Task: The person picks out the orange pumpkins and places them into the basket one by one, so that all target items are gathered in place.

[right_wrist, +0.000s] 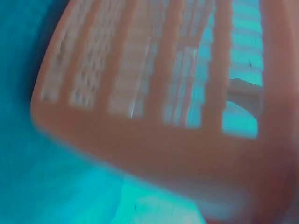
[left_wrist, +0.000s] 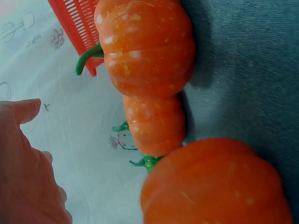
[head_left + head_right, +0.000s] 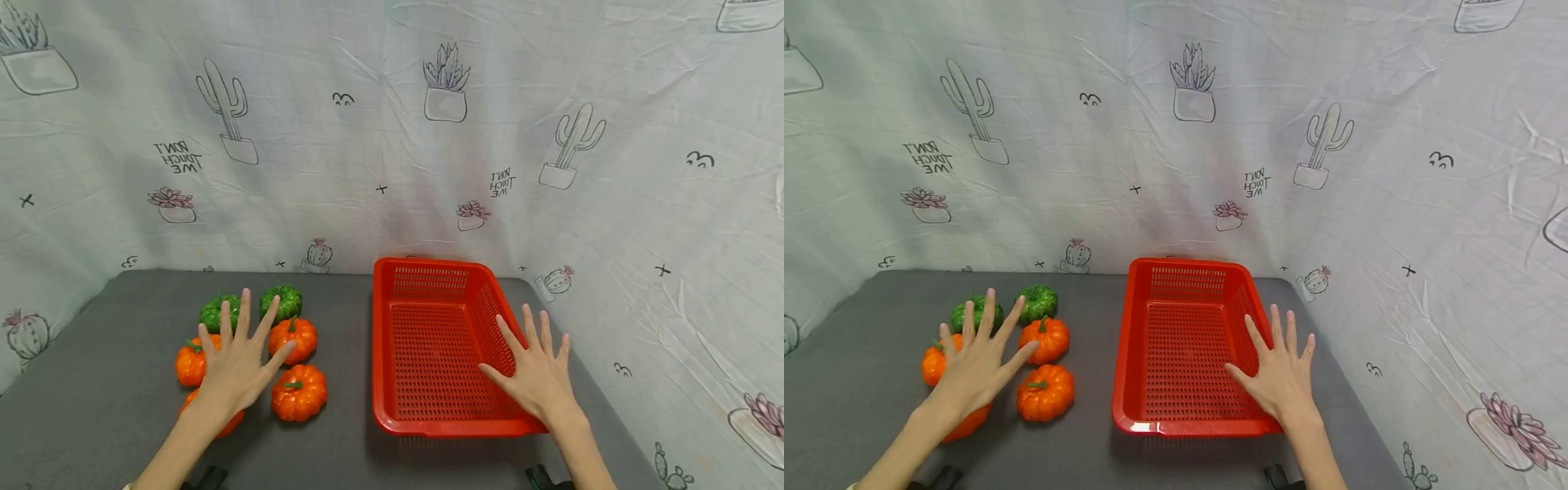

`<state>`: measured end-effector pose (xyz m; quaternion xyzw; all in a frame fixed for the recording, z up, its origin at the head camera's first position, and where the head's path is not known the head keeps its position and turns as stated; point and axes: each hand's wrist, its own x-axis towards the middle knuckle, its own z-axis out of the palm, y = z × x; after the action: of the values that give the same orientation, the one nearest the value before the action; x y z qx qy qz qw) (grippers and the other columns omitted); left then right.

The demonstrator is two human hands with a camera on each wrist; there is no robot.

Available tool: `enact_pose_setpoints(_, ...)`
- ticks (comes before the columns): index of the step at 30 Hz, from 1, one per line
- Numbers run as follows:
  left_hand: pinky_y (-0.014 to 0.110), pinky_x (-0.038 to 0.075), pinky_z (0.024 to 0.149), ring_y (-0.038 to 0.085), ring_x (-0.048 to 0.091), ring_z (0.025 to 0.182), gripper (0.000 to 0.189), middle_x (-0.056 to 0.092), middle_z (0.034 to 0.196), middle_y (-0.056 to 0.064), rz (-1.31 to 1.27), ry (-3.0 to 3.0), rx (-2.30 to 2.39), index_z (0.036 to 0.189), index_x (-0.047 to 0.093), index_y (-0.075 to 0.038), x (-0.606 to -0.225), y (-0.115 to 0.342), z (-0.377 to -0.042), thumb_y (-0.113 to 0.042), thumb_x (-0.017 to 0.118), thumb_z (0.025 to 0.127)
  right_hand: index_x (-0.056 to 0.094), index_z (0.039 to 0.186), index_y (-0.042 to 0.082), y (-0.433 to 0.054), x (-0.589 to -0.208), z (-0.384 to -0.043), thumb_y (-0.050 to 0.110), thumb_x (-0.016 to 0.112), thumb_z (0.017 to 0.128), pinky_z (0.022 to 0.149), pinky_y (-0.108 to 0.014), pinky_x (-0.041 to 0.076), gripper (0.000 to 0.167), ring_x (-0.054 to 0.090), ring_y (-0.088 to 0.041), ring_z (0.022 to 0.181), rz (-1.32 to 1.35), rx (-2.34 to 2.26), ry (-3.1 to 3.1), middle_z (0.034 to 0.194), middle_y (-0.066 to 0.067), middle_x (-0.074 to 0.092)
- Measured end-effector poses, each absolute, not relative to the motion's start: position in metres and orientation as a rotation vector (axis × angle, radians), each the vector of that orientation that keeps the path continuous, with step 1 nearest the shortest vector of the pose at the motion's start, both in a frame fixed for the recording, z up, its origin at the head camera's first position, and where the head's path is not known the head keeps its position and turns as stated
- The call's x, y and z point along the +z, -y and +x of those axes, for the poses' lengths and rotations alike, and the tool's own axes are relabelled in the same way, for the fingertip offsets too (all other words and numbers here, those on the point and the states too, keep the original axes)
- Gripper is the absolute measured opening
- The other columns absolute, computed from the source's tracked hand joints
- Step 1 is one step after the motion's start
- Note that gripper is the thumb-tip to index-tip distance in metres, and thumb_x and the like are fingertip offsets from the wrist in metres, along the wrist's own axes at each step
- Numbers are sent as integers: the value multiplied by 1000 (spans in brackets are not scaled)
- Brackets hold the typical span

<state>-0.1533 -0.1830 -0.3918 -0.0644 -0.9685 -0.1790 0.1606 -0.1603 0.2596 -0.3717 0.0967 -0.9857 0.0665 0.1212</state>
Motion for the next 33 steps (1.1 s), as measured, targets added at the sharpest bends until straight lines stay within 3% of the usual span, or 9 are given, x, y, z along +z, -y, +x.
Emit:
enact_pose_setpoints(6,74,-19,95,44,-23,138,78,-23,157,10,-146,2791,-539,155,-1,-31,-396,195,-150,-55,45,96,40,147,14,-296,-372,-162,52,69,81,100,-75,9,81,0,-46,142,398,207,2933,158,-22,2)
enact_pose_setpoints(10,73,-22,94,43,-27,137,78,-25,155,10,-122,2817,-563,154,-3,-31,-397,202,-146,-56,43,96,49,141,13,-311,-375,-165,43,72,83,94,-72,30,69,14,-48,139,538,363,2943,156,-22,13)
enact_pose_setpoints(16,72,-25,91,46,-29,134,78,-31,153,10,-124,2877,-650,154,-7,-30,-399,218,-138,-57,39,98,70,108,11,-319,-386,-165,26,76,83,76,-45,53,29,54,-29,113,714,596,2796,149,-13,36)
enact_pose_setpoints(19,70,-28,88,45,-31,133,79,-32,152,9,-162,2892,-712,153,-9,-30,-402,233,-133,-54,42,98,72,97,13,-318,-392,-168,14,79,79,64,-31,53,19,61,-12,90,782,696,2659,134,-10,52)
enact_pose_setpoints(22,72,-27,87,45,-31,133,82,-29,153,11,-215,2887,-788,154,-8,-29,-404,252,-129,-47,48,98,72,87,19,-316,-396,-169,5,82,73,57,-20,46,22,56,-7,80,823,763,2544,124,-9,59)
enact_pose_setpoints(25,75,-26,85,46,-32,133,84,-24,154,15,-270,2869,-917,154,-7,-27,-406,272,-124,-37,54,97,66,76,27,-316,-398,-169,2,84,68,65,-11,42,32,57,-14,88,816,755,2483,125,-9,59)
enact_pose_setpoints(28,76,-24,83,48,-33,131,87,-22,154,19,-319,2843,-1082,154,-6,-27,-409,289,-119,-27,58,96,63,74,29,-316,-399,-169,1,84,67,60,-7,35,35,58,-19,92,800,744,2468,120,-8,61)
enact_pose_setpoints(31,80,-17,82,43,-35,132,94,-21,156,13,-348,2818,-1269,154,-6,-30,-414,302,-113,-19,64,93,63,73,30,-317,-401,-168,2,84,67,63,-6,37,36,59,-20,94,783,723,2466,114,-5,63)
enact_pose_setpoints(33,81,-12,84,27,-30,138,96,-18,158,0,-384,2777,-1386,155,-3,-29,-417,311,-109,-13,67,91,63,73,31,-317,-402,-168,2,84,67,68,-6,38,36,60,-19,93,777,702,2460,110,-3,64)
